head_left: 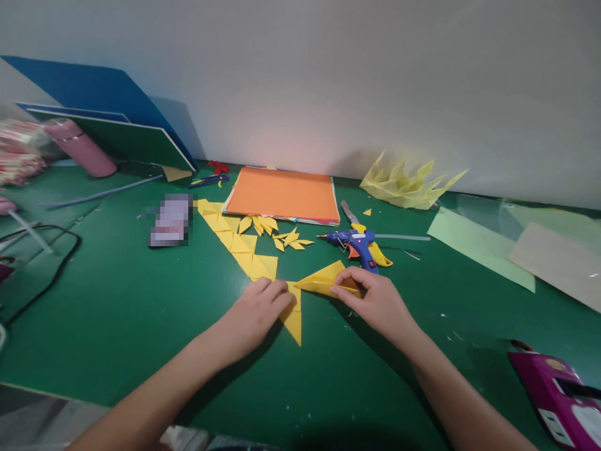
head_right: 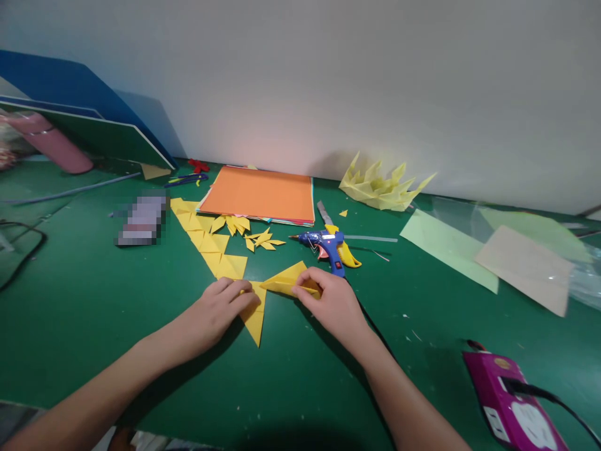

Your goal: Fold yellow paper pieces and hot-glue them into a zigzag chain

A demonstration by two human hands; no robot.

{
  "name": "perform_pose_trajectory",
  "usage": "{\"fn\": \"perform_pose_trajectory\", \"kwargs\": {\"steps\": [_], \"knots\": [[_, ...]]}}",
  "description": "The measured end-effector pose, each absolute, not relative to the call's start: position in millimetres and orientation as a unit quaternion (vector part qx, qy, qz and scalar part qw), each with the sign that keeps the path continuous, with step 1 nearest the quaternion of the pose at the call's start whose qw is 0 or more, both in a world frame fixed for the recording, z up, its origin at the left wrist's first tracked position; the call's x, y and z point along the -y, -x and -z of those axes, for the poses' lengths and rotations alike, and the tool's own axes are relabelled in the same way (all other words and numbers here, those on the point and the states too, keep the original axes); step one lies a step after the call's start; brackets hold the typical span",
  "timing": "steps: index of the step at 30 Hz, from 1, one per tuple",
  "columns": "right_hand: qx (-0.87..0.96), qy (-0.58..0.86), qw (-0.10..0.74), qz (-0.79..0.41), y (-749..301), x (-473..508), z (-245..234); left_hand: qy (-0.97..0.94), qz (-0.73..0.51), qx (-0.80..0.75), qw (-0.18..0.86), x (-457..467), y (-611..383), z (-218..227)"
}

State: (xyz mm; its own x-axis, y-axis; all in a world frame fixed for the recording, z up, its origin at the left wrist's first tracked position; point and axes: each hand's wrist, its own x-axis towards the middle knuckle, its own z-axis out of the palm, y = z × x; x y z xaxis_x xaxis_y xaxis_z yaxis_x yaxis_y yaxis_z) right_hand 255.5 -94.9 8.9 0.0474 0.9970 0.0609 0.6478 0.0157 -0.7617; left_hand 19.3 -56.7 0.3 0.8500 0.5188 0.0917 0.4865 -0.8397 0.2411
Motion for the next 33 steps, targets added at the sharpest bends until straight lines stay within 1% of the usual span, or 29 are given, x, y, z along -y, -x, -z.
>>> {"fn": "perform_pose_trajectory", "kwargs": {"steps": [2,4,6,11,15,18,20,24,33], "knots": [[0.609,0.643,0.351,-0.303,-256.0,94.7,-8.1,-0.957,-0.057,-0.265,0.098,55.9,-19.7,-3.2],[0.580,0.626,0.369,-0.367,-256.3,94.6,-7.1,-0.960,-0.043,-0.259,0.097,54.7,-21.5,-7.8],[0.569,0.608,0.363,-0.418,-256.4,94.7,-6.2,-0.960,-0.034,-0.259,0.104,53.0,-23.7,-12.8],[0.612,0.631,0.285,-0.382,-257.1,94.9,-7.3,-0.954,-0.043,-0.265,0.131,49.8,-25.2,-15.8],[0.588,0.615,0.310,-0.425,-254.4,96.5,-10.8,-0.944,-0.089,-0.272,0.163,51.0,-21.4,-9.4],[0.583,0.603,0.298,-0.456,-247.1,99.7,-11.7,-0.939,-0.115,-0.270,0.179,52.4,-18.2,-4.9],[0.602,0.601,0.275,-0.448,-240.7,101.9,-10.8,-0.945,-0.115,-0.259,0.167,52.6,-16.5,-2.5],[0.653,0.604,0.239,-0.389,-229.9,104.5,-7.8,-0.958,-0.101,-0.243,0.118,53.9,-15.1,-0.5],[0.681,0.592,0.240,-0.358,-226.4,105.0,-3.2,-0.954,-0.101,-0.256,0.121,56.1,-22.2,-2.4]]}}
